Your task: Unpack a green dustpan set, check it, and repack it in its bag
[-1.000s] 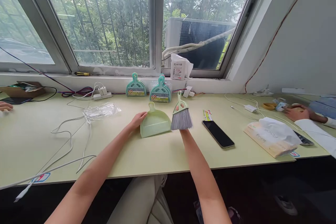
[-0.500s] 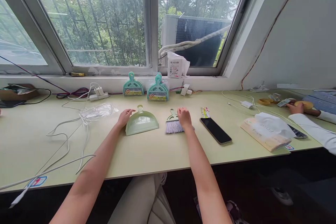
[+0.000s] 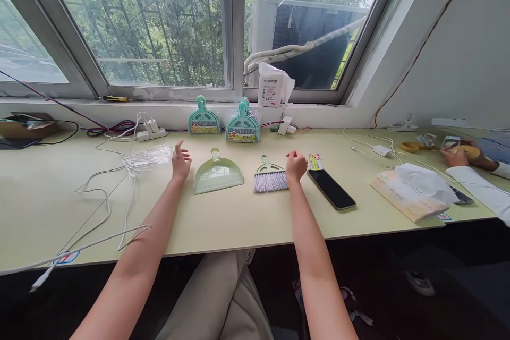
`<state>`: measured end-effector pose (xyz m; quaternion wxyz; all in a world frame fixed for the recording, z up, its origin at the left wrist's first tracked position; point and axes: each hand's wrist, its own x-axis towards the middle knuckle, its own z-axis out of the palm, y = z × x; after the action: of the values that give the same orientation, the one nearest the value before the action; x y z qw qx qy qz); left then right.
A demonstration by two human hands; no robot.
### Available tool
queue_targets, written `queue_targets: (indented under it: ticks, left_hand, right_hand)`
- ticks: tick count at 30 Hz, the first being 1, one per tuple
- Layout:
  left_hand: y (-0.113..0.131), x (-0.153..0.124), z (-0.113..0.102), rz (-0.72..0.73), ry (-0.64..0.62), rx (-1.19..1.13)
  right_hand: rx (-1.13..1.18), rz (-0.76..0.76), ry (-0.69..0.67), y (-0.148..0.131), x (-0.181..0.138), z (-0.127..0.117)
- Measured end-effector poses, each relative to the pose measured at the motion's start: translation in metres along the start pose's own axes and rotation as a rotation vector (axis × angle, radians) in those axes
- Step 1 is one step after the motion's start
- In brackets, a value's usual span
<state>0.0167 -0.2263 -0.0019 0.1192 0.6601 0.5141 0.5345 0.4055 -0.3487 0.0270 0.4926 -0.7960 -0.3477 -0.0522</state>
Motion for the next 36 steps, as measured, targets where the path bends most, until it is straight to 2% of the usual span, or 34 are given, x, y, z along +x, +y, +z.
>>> queue_targets:
  ticks: [3,5,10,12,16,20,24,28,30,32,34,36]
  left_hand:
    - [-0.002,-0.001,0.001,-0.023,-0.023,-0.009]
    - [-0.001,-0.002,0.002,-0.037,-0.039,-0.02]
    - [0.009,-0.005,0.003,-0.08,-0.123,-0.003]
    - [0.016,-0.007,0.005,-0.11,-0.179,0.037]
    - [0.03,-0.011,0.008,-0.189,-0.315,0.135]
    - [0.044,-0.017,0.01,-0.147,-0.481,0.368]
    - [0.057,-0.024,0.017,-0.057,-0.499,0.509]
    - [0.074,-0.04,0.037,0.056,-0.503,0.473]
    - [0.086,-0.054,0.049,0.206,-0.516,0.392]
    - [0.1,-0.069,0.06,0.421,-0.573,0.325]
    - [0.114,-0.083,0.067,0.612,-0.656,0.283]
    - [0.124,-0.09,0.068,0.771,-0.679,0.284]
  right_hand:
    - [0.027,0.072,-0.023,0.001,0.003,-0.003]
    - [-0.026,0.065,-0.097,0.0,0.002,-0.002]
    - [-0.342,-0.113,-0.425,-0.007,-0.011,0.005]
    - [-0.426,-0.214,-0.498,-0.009,-0.017,0.008]
    - [-0.518,-0.271,-0.526,-0.006,-0.019,0.009]
    - [-0.555,-0.227,-0.514,0.003,-0.012,0.01]
    - [-0.448,-0.209,-0.388,0.005,-0.011,0.014]
    - [-0.242,-0.224,-0.355,-0.005,-0.02,0.02]
    - [-0.182,-0.282,-0.371,-0.013,-0.027,0.023]
    - [-0.161,-0.352,-0.412,-0.019,-0.034,0.025]
    - [-0.166,-0.411,-0.471,-0.023,-0.041,0.026]
    - [-0.169,-0.447,-0.523,-0.026,-0.044,0.026]
